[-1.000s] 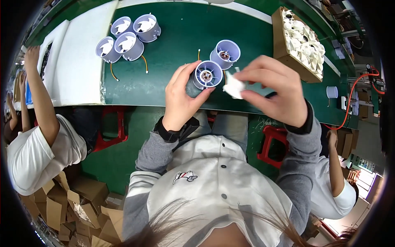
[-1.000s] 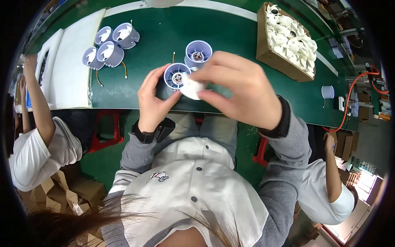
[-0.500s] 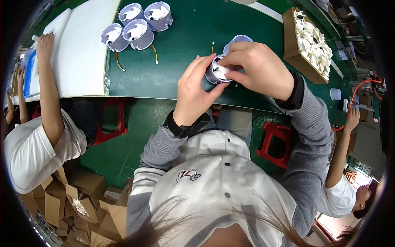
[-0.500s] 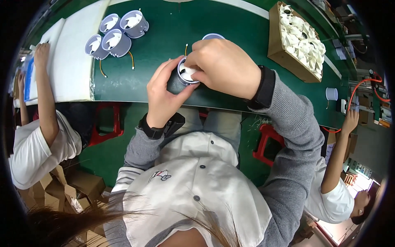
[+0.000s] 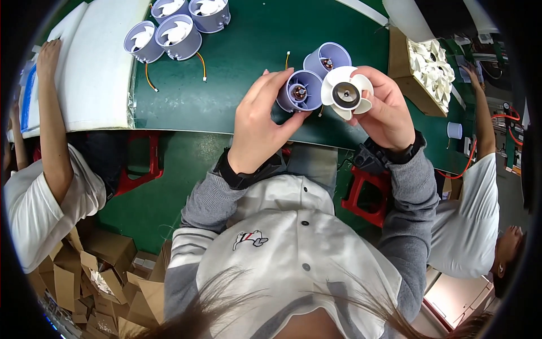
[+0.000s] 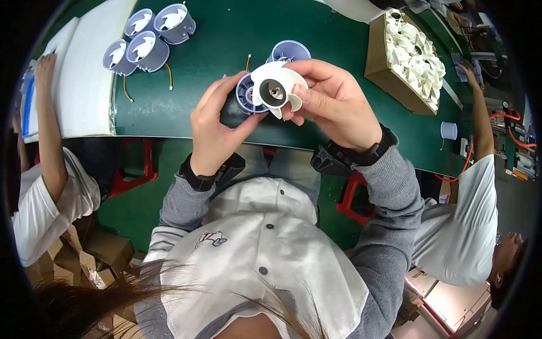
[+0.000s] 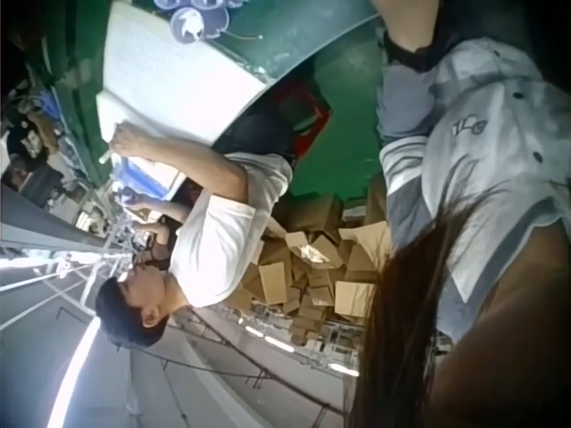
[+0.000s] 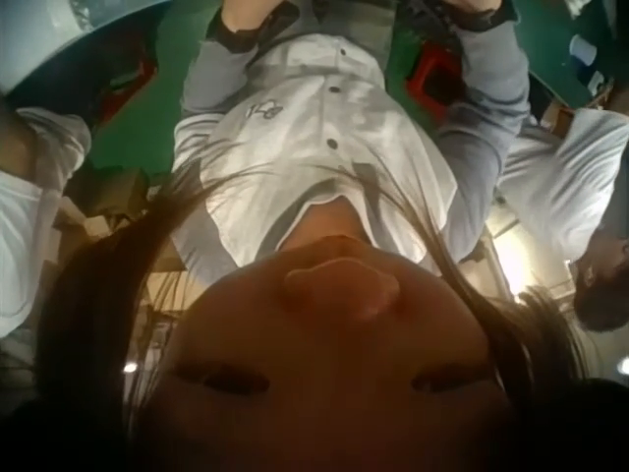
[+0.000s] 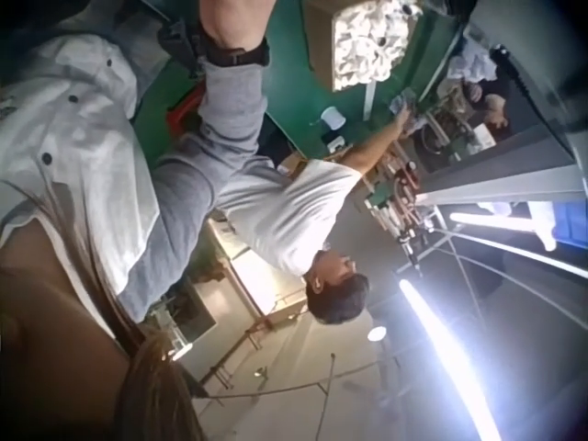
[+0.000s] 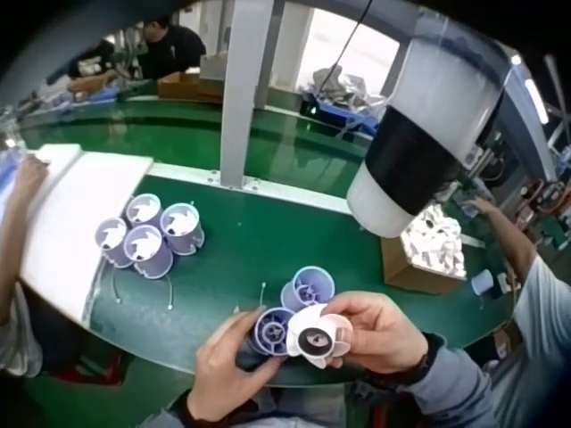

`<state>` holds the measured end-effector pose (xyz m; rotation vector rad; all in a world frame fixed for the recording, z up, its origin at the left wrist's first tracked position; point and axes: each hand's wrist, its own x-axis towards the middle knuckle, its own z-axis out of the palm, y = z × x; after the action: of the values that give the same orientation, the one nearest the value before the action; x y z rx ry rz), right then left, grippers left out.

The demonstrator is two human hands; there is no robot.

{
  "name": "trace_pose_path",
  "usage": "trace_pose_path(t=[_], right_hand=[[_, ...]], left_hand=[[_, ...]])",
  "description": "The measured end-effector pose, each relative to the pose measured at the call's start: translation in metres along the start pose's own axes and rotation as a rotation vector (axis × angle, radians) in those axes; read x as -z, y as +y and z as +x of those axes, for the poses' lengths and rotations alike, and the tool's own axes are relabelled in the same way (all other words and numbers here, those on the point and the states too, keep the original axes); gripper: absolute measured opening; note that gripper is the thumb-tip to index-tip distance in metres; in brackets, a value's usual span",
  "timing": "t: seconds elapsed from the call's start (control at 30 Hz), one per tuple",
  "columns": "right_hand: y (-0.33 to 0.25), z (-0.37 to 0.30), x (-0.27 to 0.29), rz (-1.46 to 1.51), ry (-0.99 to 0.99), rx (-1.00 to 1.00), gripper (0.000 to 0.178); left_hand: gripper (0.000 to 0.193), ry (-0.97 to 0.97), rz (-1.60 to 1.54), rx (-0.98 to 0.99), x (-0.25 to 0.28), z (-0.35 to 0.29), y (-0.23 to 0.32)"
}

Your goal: The person picks up a fan blade from a box, inserts it into a motor housing, and presses it down. Then, the person picks up a glue dispenser and applies glue to the center of the fan blade.

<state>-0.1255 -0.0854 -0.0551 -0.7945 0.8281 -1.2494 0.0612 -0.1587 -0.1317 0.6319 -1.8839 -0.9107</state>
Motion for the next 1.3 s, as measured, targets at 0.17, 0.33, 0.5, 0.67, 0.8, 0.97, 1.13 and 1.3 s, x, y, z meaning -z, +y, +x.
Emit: trace_pose_path(t=[0.17,0.33,0.5,0.67,0.8,0.97,1.13,1.3], right_hand=[[-0.003,0.011,-0.003,-0.587,0.027,0.161,0.027],[-0.005,0.02,-0.018,-1.426,-0.097,0.422,0.022],[-0.008,0.031,-0.025,-1.667,-0.156,0.421,0.023],[-0.01,0.038,-0.024,-1.777,-0.211,0.315,0.02],[-0.01,0.037,-0.024,-1.838,-0.243,0.316,0.017],[-0.004,0.027,-0.027,-1.823,-0.189,0.595,0.012],[-0.047,-0.016,-0.018,-1.596,0.103,0.683,0.011],[-0.112,-0.06,0.126,-1.771,0.753,0.365,0.019]], left_hand=[[0.054,0.002,0.026,0.01,0.0,-0.001,0.002],[0.056,-0.005,-0.011,0.001,0.0,-0.001,0.002],[0.056,-0.009,0.019,-0.006,0.0,-0.003,0.002],[0.056,-0.035,0.016,-0.012,-0.001,0.0,0.004],[0.056,-0.036,0.02,-0.017,-0.003,-0.001,0.003],[0.056,-0.058,0.008,-0.05,-0.002,0.003,0.006],[0.055,-0.034,0.209,0.058,0.018,0.002,0.013],[0.061,0.089,0.313,0.209,0.034,0.016,0.003]])
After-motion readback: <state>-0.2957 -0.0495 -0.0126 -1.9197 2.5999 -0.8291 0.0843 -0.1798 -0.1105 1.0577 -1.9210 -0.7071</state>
